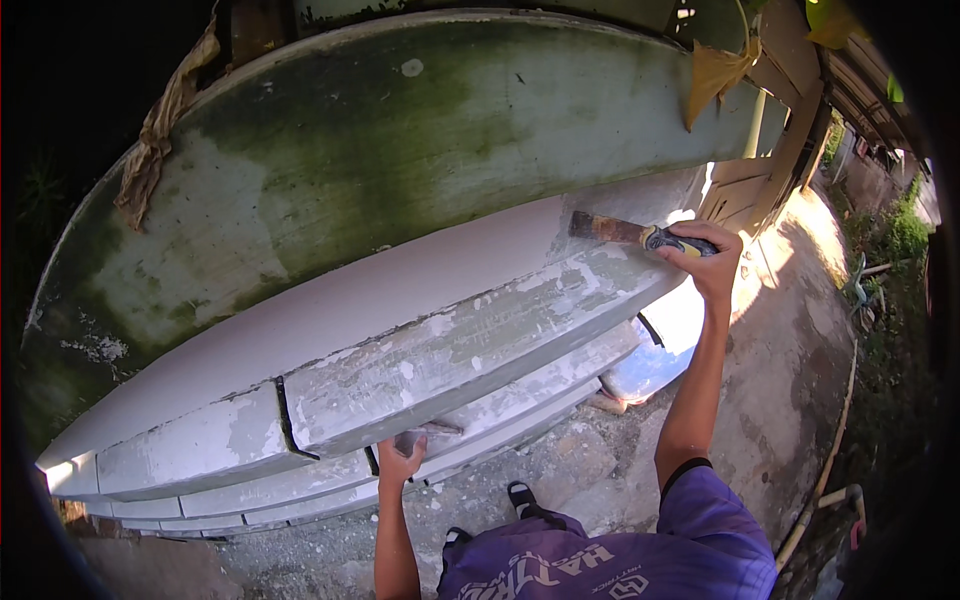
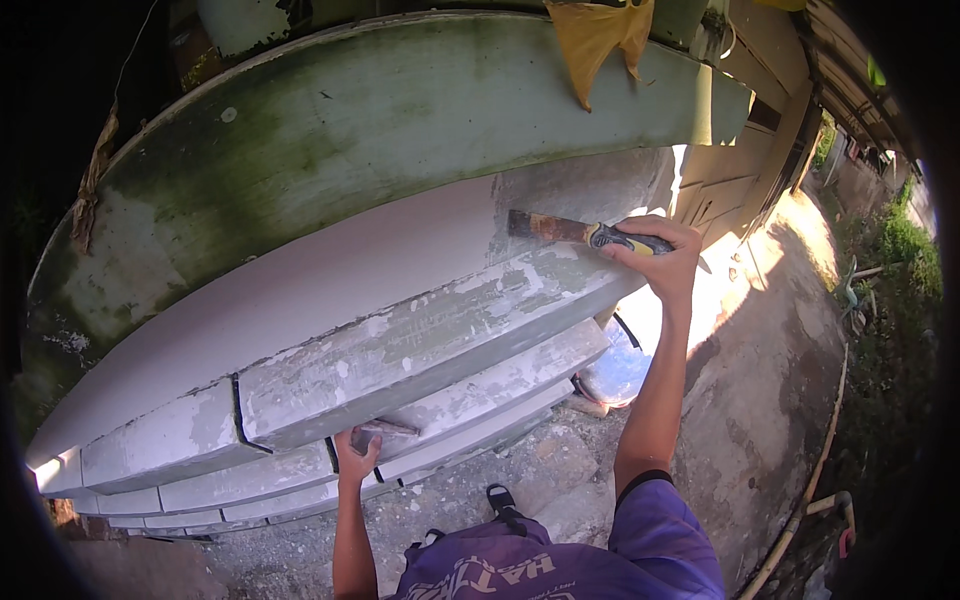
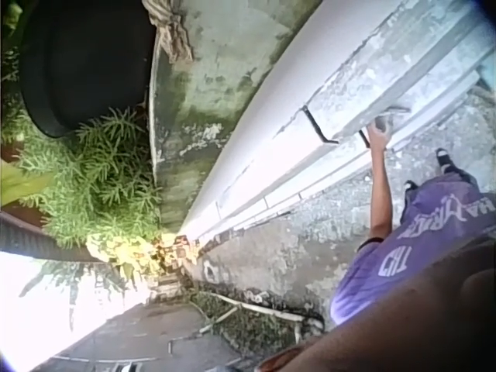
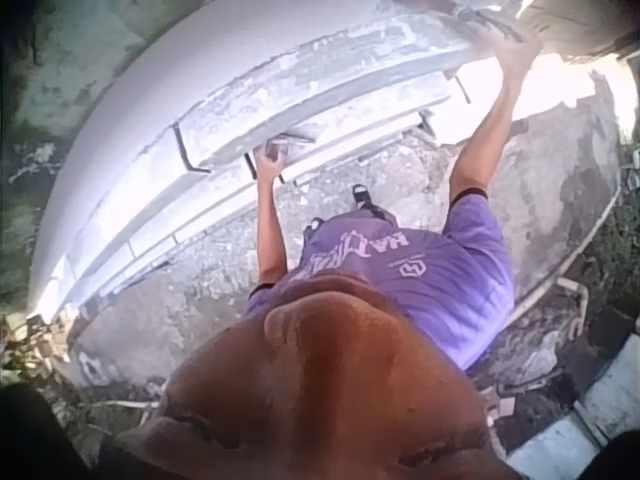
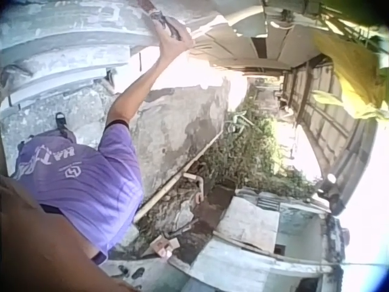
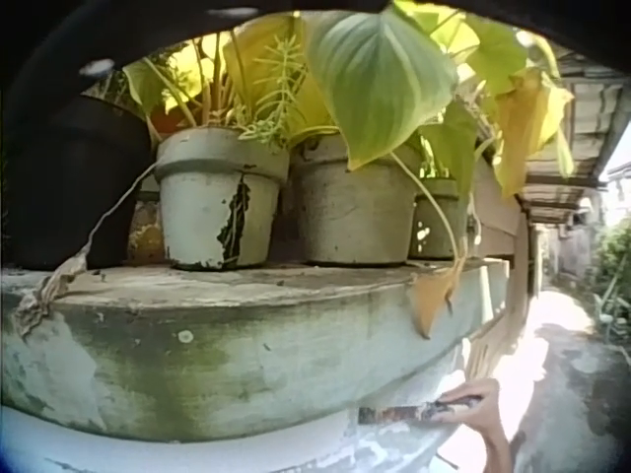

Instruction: Applying putty or filler to a concrete wall using a putty knife and a hawk.

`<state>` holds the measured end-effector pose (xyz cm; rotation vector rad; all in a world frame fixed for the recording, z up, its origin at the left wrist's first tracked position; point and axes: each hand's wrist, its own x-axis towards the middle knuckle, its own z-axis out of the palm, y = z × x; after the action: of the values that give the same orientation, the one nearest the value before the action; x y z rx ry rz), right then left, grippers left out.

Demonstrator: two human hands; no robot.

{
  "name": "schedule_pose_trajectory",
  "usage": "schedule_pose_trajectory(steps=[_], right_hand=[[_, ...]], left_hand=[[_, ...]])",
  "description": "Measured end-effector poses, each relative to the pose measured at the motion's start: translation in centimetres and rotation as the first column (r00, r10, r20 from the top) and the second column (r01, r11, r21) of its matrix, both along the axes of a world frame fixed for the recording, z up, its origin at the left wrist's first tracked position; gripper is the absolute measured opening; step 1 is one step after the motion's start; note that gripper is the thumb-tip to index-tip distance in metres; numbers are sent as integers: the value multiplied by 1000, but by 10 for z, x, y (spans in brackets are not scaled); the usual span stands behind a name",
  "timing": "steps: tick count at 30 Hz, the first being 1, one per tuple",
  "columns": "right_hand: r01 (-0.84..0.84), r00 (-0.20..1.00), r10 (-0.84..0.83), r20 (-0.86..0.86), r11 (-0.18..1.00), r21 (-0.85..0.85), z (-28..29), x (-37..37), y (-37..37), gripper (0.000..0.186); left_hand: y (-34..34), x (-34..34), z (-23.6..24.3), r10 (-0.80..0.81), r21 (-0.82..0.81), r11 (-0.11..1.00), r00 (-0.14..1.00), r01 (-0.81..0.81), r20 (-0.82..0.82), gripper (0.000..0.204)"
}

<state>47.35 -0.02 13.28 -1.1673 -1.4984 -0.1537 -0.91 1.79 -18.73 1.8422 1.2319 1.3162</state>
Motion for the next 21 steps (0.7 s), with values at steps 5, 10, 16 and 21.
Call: schedule_pose_trajectory(steps=[5,10,16,21], right_hand=[[-22,1000,22,-8,999,32,-6,-12,11,30],[42,999,-40,-37,997,57,-16,3,-5,29],[8,997,-6,-73,1000,27,-20,-18,3,28],[33,993,-27,-116,998,52,-22,-7,-4,29]], left_hand=[[-1,1,-1,38,5,999,999,-38,-34,49],[1,-6,-13,42,67,997,996,-37,-76,54],[0,1,-6,-14,2,1000,1000,14,23,57],[0,-4,-20,63,-22,998,998,-62,10,60]])
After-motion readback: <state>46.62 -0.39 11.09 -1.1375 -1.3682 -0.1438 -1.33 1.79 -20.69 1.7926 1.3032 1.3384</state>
